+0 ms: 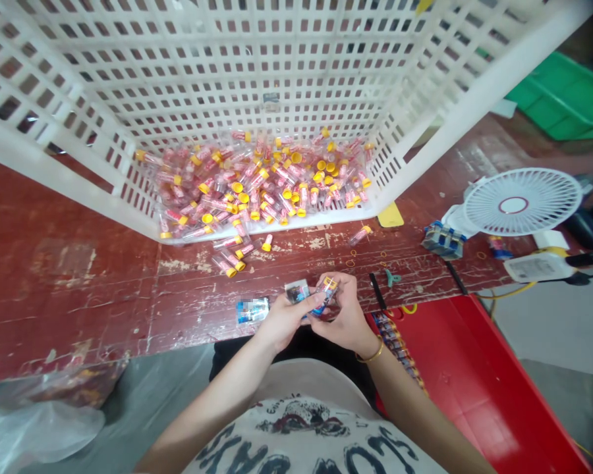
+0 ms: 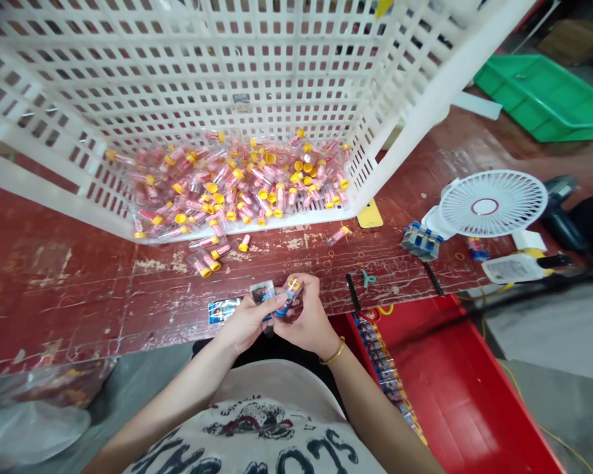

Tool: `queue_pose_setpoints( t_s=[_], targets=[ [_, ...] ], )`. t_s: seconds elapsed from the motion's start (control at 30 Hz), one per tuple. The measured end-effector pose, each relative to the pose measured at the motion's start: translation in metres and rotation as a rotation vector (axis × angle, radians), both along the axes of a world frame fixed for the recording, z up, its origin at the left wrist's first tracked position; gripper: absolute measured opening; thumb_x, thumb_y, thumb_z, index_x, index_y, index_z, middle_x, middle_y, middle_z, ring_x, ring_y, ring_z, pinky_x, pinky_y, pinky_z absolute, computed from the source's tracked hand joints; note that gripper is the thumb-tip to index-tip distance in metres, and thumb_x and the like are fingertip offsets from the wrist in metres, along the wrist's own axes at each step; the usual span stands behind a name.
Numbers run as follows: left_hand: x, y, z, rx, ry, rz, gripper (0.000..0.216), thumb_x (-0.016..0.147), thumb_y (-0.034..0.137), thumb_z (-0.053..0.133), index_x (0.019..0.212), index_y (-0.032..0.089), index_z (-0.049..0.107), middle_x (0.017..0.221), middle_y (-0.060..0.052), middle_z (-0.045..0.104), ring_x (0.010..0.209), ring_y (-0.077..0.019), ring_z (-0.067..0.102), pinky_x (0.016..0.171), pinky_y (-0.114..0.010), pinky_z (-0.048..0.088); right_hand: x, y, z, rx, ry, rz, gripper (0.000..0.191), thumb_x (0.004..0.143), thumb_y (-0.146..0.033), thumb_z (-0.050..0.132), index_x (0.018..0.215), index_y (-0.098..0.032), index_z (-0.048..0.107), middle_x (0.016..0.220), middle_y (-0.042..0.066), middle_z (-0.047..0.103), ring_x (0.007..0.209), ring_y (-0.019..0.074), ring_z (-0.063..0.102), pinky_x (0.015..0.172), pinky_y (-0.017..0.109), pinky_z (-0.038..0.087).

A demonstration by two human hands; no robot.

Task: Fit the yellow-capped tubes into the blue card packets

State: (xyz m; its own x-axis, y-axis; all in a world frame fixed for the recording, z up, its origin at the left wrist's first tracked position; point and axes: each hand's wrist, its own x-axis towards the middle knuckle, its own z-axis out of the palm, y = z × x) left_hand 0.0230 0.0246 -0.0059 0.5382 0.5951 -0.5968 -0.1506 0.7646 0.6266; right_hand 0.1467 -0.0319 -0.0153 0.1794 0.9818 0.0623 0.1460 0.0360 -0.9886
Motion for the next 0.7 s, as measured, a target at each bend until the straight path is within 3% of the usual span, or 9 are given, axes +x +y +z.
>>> queue_pose_setpoints(
  t_s=[0.23,0.37,0.5,0.7],
  targets=[
    [0.003,-0.007,-0.005,0.029,-0.01,0.013,0.034,0.062,0.032,0.082,0.088,0.013,0.071,0.078,-0.004,0.07,0.07,-0.0142,0.064,0.063,-0.024,0.053,0.017,-0.009,0.001,-0.027,0.113,0.009,0.041,0.075,-0.028,0.07,0.105,-0.024,0.042,0.1,0.004,0.054,0.094,0.0177,0.057,0.088,0.036,0.048],
    [0.009,-0.016,-0.001,-0.024,-0.035,-0.003,0.033,0.066,0.034,0.08,0.09,0.014,0.071,0.077,-0.005,0.071,0.068,-0.0139,0.066,0.063,-0.022,0.052,0.014,-0.019,-0.002,-0.023,0.052,-0.037,0.068,0.063,-0.021,0.079,0.113,-0.026,0.033,0.111,0.006,0.05,0.1,0.0197,0.057,0.086,0.035,0.05],
    [0.012,-0.023,0.003,-0.081,-0.037,-0.008,0.036,0.066,0.035,0.08,0.094,0.013,0.071,0.077,-0.007,0.072,0.071,-0.0155,0.068,0.065,-0.022,0.052,0.005,-0.021,-0.004,0.01,0.01,-0.133,0.06,0.065,-0.017,0.073,0.107,-0.026,0.032,0.108,0.006,0.048,0.096,0.0185,0.059,0.081,0.032,0.053],
    [0.012,-0.026,0.005,-0.078,-0.037,0.014,0.034,0.065,0.034,0.08,0.091,0.014,0.072,0.077,-0.006,0.073,0.071,-0.0158,0.068,0.067,-0.024,0.052,0.002,-0.021,0.0,0.039,0.023,-0.12,0.06,0.064,-0.016,0.072,0.106,-0.026,0.031,0.107,0.005,0.048,0.093,0.0174,0.06,0.08,0.031,0.053]
  ],
)
